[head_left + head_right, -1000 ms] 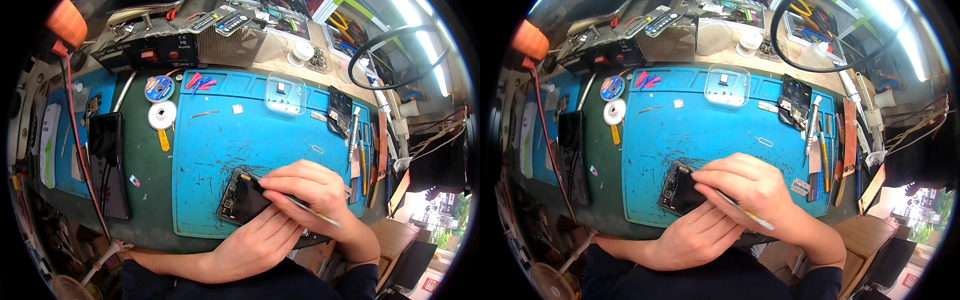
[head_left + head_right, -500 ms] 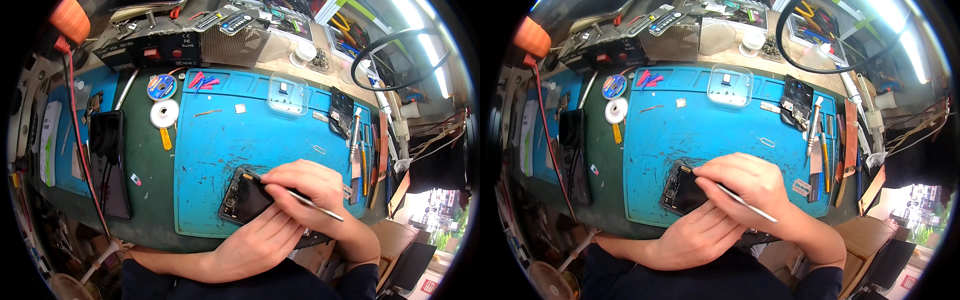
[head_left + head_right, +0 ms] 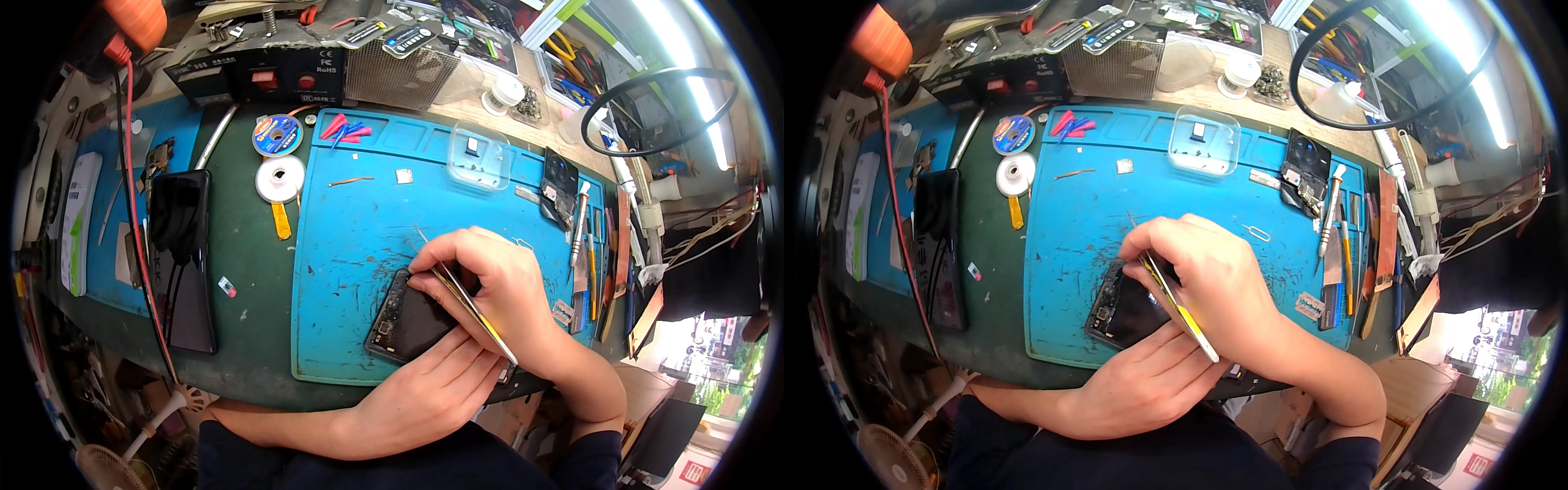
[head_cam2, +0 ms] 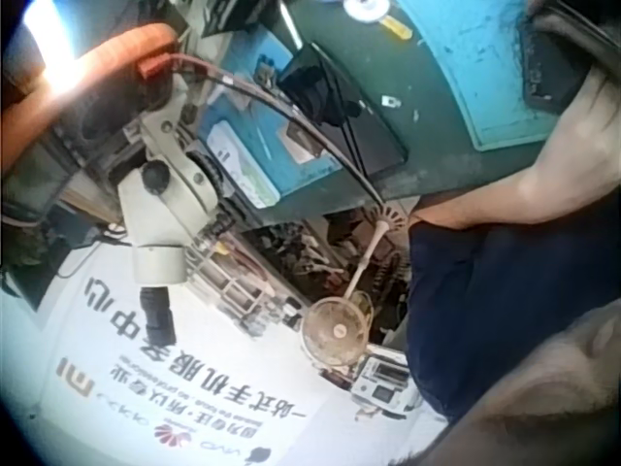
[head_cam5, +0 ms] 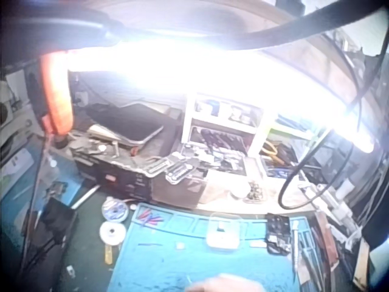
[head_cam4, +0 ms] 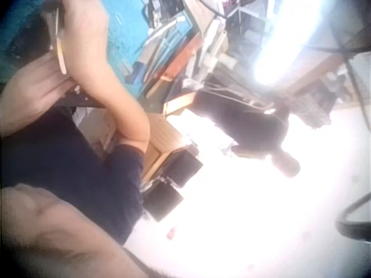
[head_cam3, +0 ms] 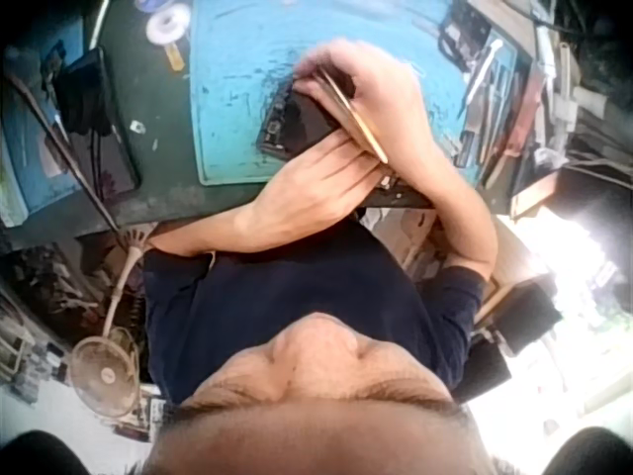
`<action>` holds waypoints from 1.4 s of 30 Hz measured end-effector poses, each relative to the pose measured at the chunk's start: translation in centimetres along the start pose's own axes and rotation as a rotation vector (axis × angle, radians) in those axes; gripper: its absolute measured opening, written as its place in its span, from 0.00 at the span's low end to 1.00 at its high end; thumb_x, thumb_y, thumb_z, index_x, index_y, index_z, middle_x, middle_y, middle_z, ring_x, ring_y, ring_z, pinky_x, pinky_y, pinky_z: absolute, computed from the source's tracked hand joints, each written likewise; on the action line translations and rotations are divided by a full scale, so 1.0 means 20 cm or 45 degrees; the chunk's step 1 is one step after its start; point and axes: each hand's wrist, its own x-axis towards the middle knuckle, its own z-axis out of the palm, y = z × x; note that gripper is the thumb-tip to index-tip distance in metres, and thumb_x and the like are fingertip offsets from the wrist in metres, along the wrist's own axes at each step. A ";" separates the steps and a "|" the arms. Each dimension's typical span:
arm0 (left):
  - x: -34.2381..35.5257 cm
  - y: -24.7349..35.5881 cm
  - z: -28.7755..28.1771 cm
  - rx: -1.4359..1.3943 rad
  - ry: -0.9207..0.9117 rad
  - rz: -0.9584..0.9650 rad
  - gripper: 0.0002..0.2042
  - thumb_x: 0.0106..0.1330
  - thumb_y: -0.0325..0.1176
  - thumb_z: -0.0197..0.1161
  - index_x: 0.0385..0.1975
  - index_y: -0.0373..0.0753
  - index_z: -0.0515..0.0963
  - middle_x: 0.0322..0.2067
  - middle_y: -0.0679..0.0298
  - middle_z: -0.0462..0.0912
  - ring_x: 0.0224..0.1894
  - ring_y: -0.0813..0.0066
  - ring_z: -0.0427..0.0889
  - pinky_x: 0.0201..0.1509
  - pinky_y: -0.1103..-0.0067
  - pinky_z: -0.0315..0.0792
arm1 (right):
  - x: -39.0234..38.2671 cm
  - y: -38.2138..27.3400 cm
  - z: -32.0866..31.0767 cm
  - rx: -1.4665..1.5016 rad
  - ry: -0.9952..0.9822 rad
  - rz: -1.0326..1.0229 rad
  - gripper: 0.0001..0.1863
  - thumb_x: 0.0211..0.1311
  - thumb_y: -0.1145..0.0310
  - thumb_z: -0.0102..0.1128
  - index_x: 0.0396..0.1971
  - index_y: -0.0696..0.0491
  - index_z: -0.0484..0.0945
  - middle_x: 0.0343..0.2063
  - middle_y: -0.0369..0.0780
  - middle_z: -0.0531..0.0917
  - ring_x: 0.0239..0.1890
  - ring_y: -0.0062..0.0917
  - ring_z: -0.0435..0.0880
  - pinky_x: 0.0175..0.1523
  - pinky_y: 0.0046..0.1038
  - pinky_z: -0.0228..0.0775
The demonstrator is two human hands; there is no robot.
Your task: The person disassembles a smartphone by removing the back cover and using tweezers to detach internal components. They then use a toothbrush to clean the interior of the device and a screwdriver to remove screws from the frame.
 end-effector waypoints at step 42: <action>0.03 0.01 -0.01 0.083 -0.065 -0.007 0.26 0.64 0.35 0.72 0.62 0.32 0.81 0.64 0.53 0.81 0.71 0.57 0.78 0.77 0.58 0.70 | -0.17 -0.02 -0.19 0.995 0.167 0.387 0.07 0.81 0.74 0.60 0.44 0.51 0.70 0.40 0.37 0.79 0.40 0.19 0.79 0.50 0.24 0.73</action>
